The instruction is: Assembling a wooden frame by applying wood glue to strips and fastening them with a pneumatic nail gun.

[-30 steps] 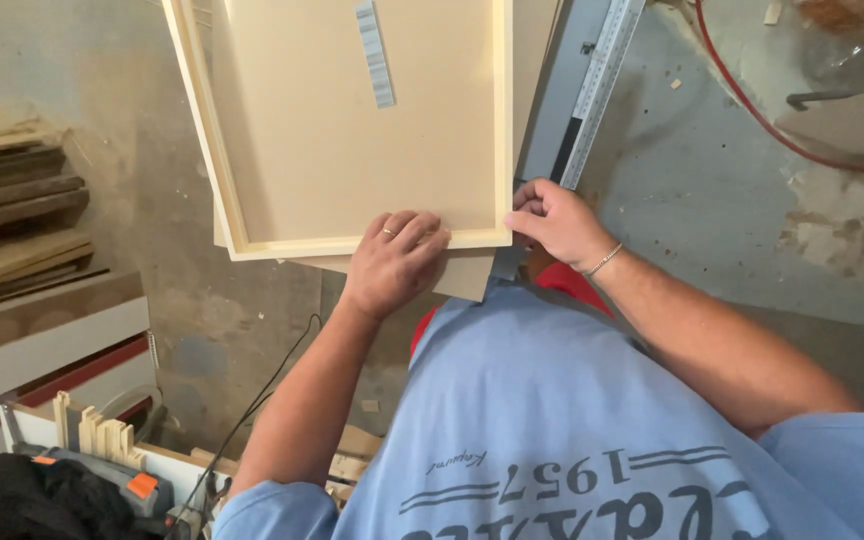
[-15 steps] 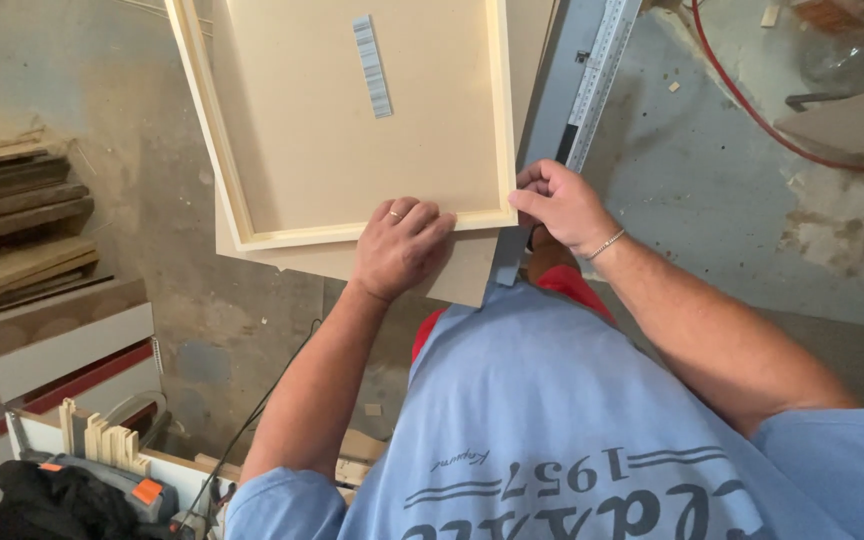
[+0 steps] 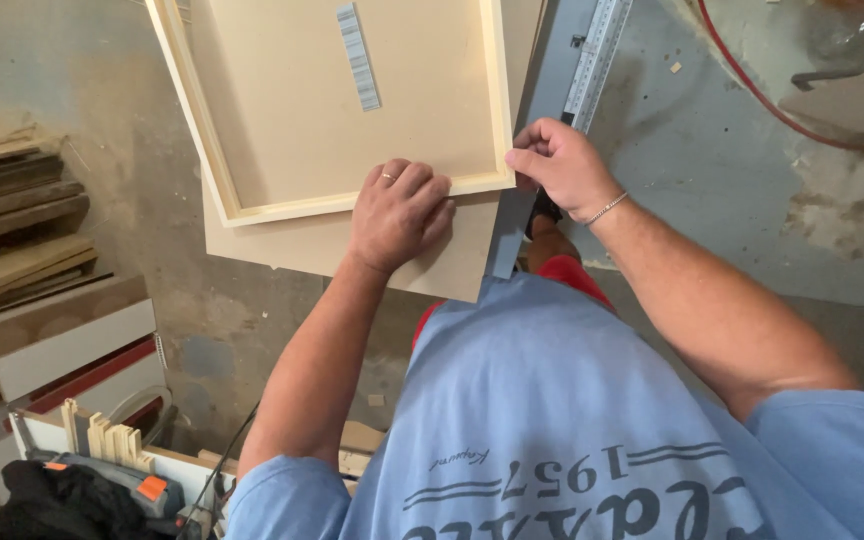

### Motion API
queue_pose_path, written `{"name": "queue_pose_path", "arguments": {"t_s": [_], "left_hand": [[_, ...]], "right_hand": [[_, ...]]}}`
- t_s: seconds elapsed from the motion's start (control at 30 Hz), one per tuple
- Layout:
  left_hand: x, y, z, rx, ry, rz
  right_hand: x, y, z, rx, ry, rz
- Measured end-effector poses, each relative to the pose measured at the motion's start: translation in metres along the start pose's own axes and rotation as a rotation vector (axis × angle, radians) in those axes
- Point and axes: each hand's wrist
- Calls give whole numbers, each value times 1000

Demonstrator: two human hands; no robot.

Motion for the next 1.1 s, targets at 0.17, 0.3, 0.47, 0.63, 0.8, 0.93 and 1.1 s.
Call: {"name": "queue_pose_path", "arguments": {"t_s": [0.17, 0.3, 0.47, 0.63, 0.8, 0.93, 1.1], "left_hand": [[-15, -11, -34, 152, -29, 102], [-15, -3, -53, 327, 38, 64], [-8, 10, -57, 487, 111, 97], [-8, 11, -54, 479, 109, 110], [-9, 9, -55, 492, 110, 95], [-9, 8, -56, 484, 123, 95], [-8, 9, -56, 480, 126, 90]], "right_hand": [[55, 20, 16, -13, 162, 135], [51, 19, 13, -29, 155, 95], [48, 16, 12, -14, 94, 156], [52, 18, 16, -10, 70, 144], [51, 15, 16, -2, 66, 204], [49, 13, 16, 2, 77, 189], [54, 14, 17, 13, 92, 195]]}}
Point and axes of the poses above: each hand's wrist, its own z-axis away from the middle knuckle, its own y-axis out of the palm, x = y × z, and after that the axes turned 4 degrees about -z, right-handed
